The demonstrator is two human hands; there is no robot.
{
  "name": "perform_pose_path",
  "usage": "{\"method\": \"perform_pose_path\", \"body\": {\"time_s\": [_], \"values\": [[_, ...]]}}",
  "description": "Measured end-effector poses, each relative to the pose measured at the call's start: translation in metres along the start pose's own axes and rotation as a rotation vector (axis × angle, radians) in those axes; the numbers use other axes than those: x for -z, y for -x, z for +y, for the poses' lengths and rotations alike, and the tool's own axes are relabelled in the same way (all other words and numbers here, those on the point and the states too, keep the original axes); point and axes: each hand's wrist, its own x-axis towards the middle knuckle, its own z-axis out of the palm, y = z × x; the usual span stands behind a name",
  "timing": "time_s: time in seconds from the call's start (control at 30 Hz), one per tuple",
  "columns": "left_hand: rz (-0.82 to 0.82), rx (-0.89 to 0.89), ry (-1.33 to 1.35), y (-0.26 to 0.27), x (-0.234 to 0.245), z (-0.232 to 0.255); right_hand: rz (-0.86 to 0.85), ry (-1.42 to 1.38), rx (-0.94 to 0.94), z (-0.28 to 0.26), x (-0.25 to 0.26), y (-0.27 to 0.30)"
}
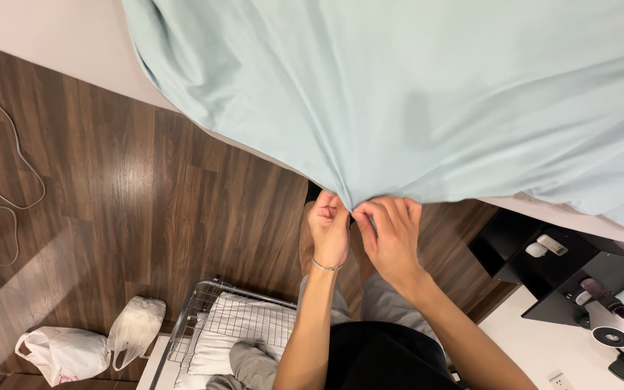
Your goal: Spreading and smoothing a duvet cover over a bed.
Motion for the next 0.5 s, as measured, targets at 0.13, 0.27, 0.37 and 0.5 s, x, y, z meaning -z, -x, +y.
{"method": "perform_pose_path", "body": {"time_s": [0.13,0.27,0.37,0.5], "values": [[-0.008,0.073,0.162,-0.001,-0.005,0.004,-0.016,0.040,-0.019,-0.004,0.006,-0.014],[-0.073,0.078,0.274,0.000,-0.003,0.006,0.013,0.020,0.061,0.002,0.016,-0.026],[-0.190,0.028,0.347,-0.002,0.017,-0.021,-0.073,-0.242,-0.187,0.015,0.010,-0.026],[-0.021,0.096,0.242,-0.011,-0.013,0.013,-0.153,-0.387,-0.385,0.011,0.013,-0.039]]}}
